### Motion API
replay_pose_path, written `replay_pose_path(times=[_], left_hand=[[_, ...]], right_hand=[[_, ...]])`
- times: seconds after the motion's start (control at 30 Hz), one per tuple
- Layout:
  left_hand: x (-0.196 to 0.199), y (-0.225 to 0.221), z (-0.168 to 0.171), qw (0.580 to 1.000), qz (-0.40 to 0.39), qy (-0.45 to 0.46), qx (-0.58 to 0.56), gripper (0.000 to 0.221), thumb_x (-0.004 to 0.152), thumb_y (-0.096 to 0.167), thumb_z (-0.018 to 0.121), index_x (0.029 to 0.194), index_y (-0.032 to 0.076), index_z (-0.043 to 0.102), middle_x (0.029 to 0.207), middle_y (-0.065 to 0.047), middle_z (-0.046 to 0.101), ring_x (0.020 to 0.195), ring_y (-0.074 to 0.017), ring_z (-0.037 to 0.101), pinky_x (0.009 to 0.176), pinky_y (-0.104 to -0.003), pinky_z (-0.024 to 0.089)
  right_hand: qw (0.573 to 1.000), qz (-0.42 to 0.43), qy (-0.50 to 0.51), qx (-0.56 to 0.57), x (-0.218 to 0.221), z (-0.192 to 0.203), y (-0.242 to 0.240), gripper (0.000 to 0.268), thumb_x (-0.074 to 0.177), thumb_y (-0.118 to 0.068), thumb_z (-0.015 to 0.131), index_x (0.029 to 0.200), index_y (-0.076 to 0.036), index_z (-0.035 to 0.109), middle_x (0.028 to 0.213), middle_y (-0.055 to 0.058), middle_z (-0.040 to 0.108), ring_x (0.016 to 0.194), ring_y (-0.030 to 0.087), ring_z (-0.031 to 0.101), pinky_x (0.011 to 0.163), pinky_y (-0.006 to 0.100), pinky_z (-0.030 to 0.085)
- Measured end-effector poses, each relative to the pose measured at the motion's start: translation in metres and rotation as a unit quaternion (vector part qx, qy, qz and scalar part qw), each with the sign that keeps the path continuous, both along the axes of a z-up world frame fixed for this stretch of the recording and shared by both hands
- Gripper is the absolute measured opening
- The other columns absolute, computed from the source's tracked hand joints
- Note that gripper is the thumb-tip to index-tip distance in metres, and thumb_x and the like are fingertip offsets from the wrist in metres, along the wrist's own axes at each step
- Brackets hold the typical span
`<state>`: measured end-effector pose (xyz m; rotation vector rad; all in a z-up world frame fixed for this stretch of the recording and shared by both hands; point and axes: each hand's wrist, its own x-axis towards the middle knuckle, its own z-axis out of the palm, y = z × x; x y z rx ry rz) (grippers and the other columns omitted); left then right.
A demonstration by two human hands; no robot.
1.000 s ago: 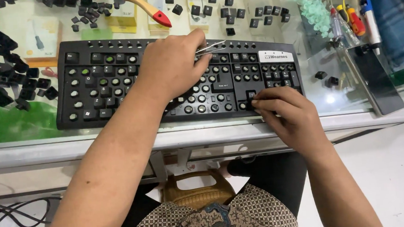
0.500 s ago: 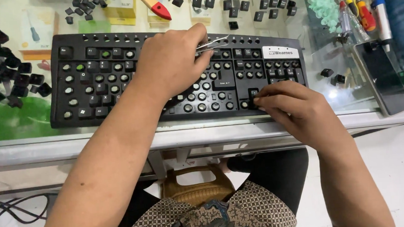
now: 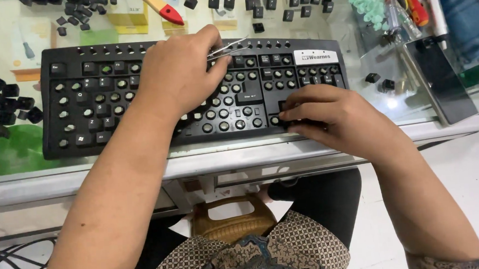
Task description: Assembling a computer keyboard by manually installing individual keycaps and components onto the switches.
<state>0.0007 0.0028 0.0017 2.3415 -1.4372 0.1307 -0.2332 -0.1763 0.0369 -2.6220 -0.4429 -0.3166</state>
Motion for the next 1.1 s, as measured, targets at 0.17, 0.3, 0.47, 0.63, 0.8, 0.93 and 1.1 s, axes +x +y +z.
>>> replay_pose_path(times=[0.17,0.3,0.47,0.63,0.8,0.93,1.1], left_hand=[[0.002,0.000,-0.002,1.000,0.007,-0.013,-0.015,0.024,0.105,0.038,0.067,0.106,0.015,0.064,0.076,-0.010,0.071,0.066,-0.0411,0.067,0.052,-0.056,0.048],[0.003,0.000,-0.005,0.999,0.008,-0.020,-0.026,0.025,0.104,0.039,0.069,0.106,0.014,0.063,0.075,-0.011,0.070,0.068,-0.0426,0.067,0.052,-0.057,0.048],[0.005,0.001,-0.007,0.998,0.000,-0.016,-0.054,0.025,0.102,0.037,0.070,0.106,0.014,0.063,0.080,-0.011,0.072,0.072,-0.0444,0.067,0.053,-0.059,0.047],[0.005,0.000,-0.006,0.998,-0.013,-0.017,-0.055,0.024,0.101,0.035,0.070,0.106,0.014,0.061,0.080,-0.007,0.073,0.072,-0.0416,0.068,0.052,-0.057,0.048],[0.004,0.000,-0.007,0.998,-0.016,-0.029,-0.060,0.025,0.102,0.036,0.071,0.105,0.014,0.060,0.077,-0.006,0.072,0.068,-0.0411,0.068,0.051,-0.056,0.049],[0.005,-0.001,-0.009,0.998,-0.012,-0.029,-0.061,0.024,0.102,0.037,0.070,0.103,0.015,0.061,0.076,-0.006,0.073,0.065,-0.0412,0.068,0.048,-0.055,0.048],[0.004,-0.001,-0.006,0.999,-0.008,-0.024,-0.046,0.025,0.102,0.038,0.070,0.104,0.015,0.061,0.078,-0.007,0.073,0.069,-0.0416,0.069,0.051,-0.056,0.050]], right_hand=[[0.997,-0.031,-0.012,0.071,-0.005,-0.014,0.001,0.009,0.096,-0.002,0.071,0.104,0.001,0.075,0.112,0.017,0.072,0.105,0.030,0.074,0.096,0.038,0.062],[0.989,-0.096,-0.033,0.110,-0.011,-0.021,0.010,0.010,0.093,0.001,0.077,0.102,0.001,0.073,0.111,0.018,0.072,0.106,0.030,0.074,0.094,0.037,0.062],[0.986,-0.119,0.004,0.118,-0.016,-0.016,0.010,0.008,0.092,0.002,0.076,0.097,-0.001,0.071,0.113,0.018,0.073,0.107,0.027,0.074,0.082,0.030,0.062],[0.977,-0.146,-0.019,0.156,-0.017,-0.024,0.010,0.008,0.091,0.004,0.077,0.097,0.001,0.072,0.108,0.020,0.076,0.105,0.030,0.076,0.096,0.037,0.061],[0.977,-0.150,-0.034,0.145,-0.016,-0.027,0.014,0.008,0.091,0.004,0.079,0.096,0.002,0.073,0.107,0.020,0.076,0.104,0.031,0.075,0.094,0.038,0.061],[0.976,-0.165,-0.056,0.129,-0.018,-0.033,0.018,0.010,0.091,0.003,0.081,0.096,0.001,0.073,0.107,0.018,0.074,0.103,0.029,0.074,0.095,0.035,0.060],[0.980,-0.146,-0.075,0.111,-0.017,-0.034,0.019,0.011,0.091,0.006,0.080,0.097,0.002,0.072,0.108,0.019,0.073,0.104,0.030,0.074,0.095,0.036,0.060]])
